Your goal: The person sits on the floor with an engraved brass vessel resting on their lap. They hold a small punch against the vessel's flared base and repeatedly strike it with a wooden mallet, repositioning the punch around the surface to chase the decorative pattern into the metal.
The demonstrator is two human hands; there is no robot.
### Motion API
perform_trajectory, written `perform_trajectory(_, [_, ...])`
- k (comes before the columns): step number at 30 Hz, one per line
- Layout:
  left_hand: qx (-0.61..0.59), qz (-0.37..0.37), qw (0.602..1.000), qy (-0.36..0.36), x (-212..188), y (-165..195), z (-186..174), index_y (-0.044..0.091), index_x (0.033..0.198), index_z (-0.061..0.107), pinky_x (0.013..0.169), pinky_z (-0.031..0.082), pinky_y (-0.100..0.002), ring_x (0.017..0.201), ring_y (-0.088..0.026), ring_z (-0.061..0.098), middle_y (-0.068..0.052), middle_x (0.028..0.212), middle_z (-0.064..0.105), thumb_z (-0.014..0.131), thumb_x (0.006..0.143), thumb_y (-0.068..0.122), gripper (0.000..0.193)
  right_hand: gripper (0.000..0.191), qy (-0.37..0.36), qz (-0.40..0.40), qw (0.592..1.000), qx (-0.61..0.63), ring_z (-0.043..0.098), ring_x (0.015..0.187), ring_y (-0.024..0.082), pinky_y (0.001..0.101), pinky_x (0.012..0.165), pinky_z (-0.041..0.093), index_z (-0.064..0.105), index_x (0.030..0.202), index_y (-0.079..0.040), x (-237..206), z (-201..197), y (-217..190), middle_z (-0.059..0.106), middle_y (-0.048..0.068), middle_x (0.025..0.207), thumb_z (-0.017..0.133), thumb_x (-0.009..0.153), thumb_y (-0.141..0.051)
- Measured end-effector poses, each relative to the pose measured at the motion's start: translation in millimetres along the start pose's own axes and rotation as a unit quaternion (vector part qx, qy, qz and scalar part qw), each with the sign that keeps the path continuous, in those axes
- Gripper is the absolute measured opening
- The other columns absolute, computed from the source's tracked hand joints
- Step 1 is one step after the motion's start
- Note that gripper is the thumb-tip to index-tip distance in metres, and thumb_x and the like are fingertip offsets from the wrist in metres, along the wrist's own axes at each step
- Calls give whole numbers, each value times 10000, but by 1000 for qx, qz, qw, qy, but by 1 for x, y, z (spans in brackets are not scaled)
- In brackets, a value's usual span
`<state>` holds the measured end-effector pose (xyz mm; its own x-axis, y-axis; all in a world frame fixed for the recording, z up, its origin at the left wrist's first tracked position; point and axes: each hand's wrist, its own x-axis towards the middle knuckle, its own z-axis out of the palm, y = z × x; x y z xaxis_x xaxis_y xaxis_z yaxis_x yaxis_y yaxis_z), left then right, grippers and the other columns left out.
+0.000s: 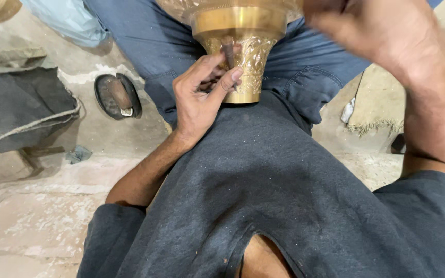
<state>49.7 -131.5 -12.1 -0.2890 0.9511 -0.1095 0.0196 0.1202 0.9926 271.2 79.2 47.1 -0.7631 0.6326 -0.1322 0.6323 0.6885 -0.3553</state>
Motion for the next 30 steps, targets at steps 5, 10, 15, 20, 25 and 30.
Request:
perform_trajectory(5, [32, -1, 999, -11, 1, -6, 1, 26, 1335, 688, 743, 671, -258, 885, -134, 786, -74, 1017, 746, 754, 1036, 150, 331, 213, -62, -11, 997, -37, 692, 668, 278, 385, 580, 547, 731, 990, -31, 0, -5, -2, 703, 121, 818, 788, 1014, -236])
perform_trajectory(10, [17, 17, 1000, -7, 2, -7, 0, 28, 1339, 667, 771, 674, -268, 915, -148, 787, -85, 1048, 739, 754, 1041, 164, 339, 184, -19, -89, 992, -87, 699, 712, 235, 343, 635, 540, 720, 1051, -51, 2, -15, -14, 695, 87, 817, 780, 1013, -221])
perform_trajectory(15, [6, 22, 1000, -15, 2, -4, -1, 21, 1340, 667, 801, 669, -279, 949, -160, 782, -104, 1101, 735, 750, 1049, 156, 331, 231, -19, -88, 991, -101, 703, 725, 255, 361, 631, 548, 727, 1140, -65, -2, -12, -13, 694, 99, 845, 793, 975, -214])
perform_trajectory(20, [26, 22, 999, -21, 3, -1, -2, 6, 1321, 685, 798, 643, -278, 945, -162, 779, -93, 1075, 720, 759, 1055, 134, 304, 225, -15, -52, 998, -8, 704, 792, 255, 357, 668, 547, 698, 1123, -37, -7, -4, -5, 686, 103, 845, 779, 1000, -207])
perform_trajectory(25, [15, 5, 1000, -25, 1, 4, -4, -8, 1323, 681, 802, 623, -256, 940, -134, 757, -79, 1058, 713, 755, 1037, 129, 325, 209, -57, 24, 992, 108, 702, 839, 289, 413, 737, 550, 651, 1098, -37, -11, 0, -6, 681, 125, 931, 789, 1053, -187])
perform_trajectory(30, [19, 22, 999, -22, -1, 2, -8, 8, 1320, 679, 827, 604, -259, 945, -132, 739, -81, 1060, 714, 761, 1043, 145, 319, 325, 18, -84, 995, -55, 684, 883, 298, 387, 784, 529, 672, 1194, -42, -12, 4, -12, 683, 123, 915, 828, 933, -157])
